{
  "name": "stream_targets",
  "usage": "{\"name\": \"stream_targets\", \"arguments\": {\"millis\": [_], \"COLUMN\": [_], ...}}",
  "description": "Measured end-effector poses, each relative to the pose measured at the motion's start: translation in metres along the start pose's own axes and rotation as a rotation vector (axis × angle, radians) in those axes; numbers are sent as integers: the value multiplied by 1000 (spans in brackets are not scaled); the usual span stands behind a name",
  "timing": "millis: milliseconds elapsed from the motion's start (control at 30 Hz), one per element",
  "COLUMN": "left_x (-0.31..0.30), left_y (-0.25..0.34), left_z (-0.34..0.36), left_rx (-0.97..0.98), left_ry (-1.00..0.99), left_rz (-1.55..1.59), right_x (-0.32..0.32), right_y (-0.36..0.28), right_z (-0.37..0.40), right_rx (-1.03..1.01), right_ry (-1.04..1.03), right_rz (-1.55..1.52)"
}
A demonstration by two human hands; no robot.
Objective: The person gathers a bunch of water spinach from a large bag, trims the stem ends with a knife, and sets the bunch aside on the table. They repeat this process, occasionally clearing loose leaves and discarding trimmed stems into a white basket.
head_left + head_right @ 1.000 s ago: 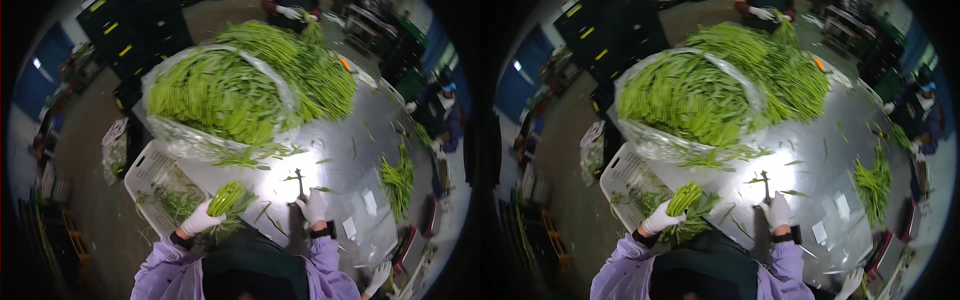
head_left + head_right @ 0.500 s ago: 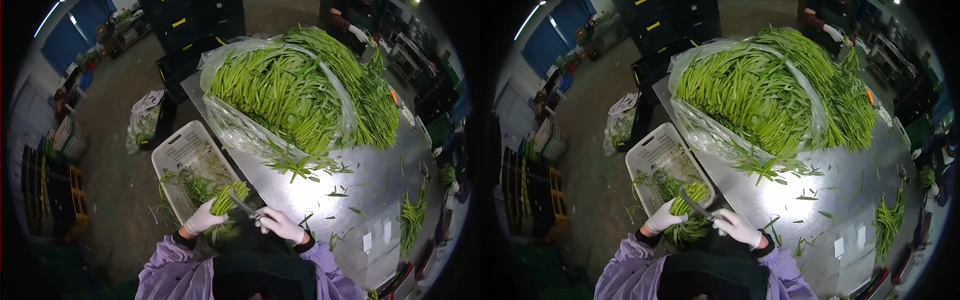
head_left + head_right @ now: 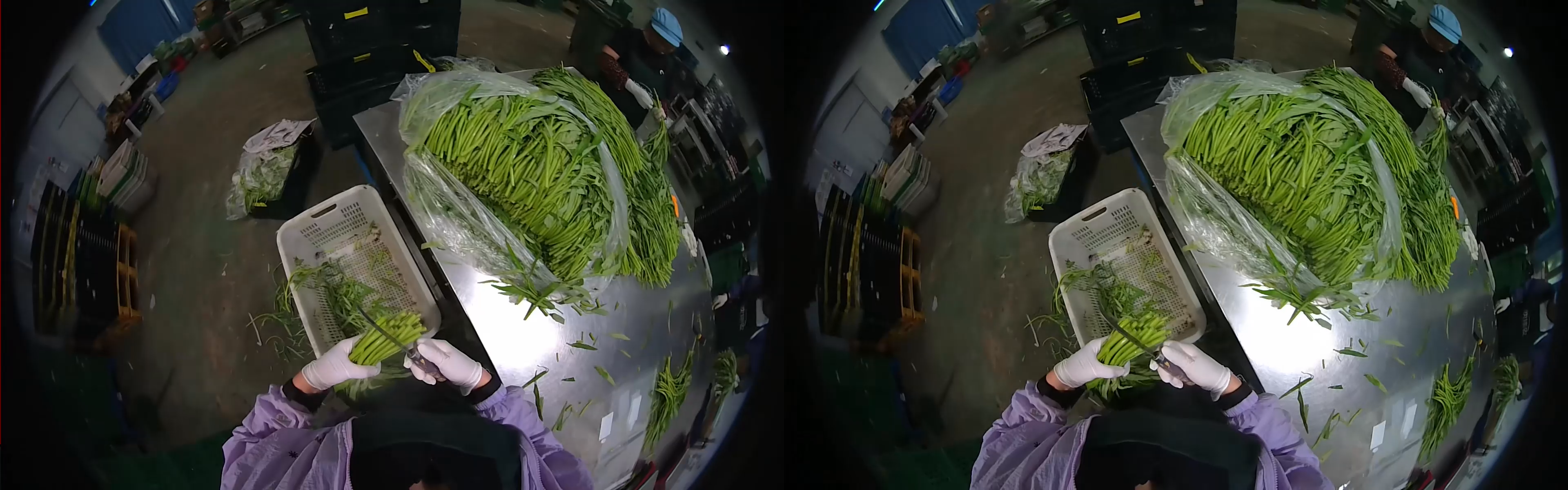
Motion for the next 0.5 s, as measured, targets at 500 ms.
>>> {"name": "stream_targets", "arguments": {"millis": [500], "left_x": [-24], "left_y": [21], "left_z": [28], "left_rx": [103], "left_ry": [160], "left_rz": [-528], "right_x": [-15], "right_y": [29], "right_z": [18], "right_rx": [115], "right_ry": [167], "right_rz": [-219]}}
Point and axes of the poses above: each hand's wrist, its own z-axis away from the middle knuckle, its own x-axis out of the palm, y = z × x, the point moved 1 cm from there along -z, towards the middle knuckle, and after that the axes turned 10 degrees about -y, right-handed, at the moved point
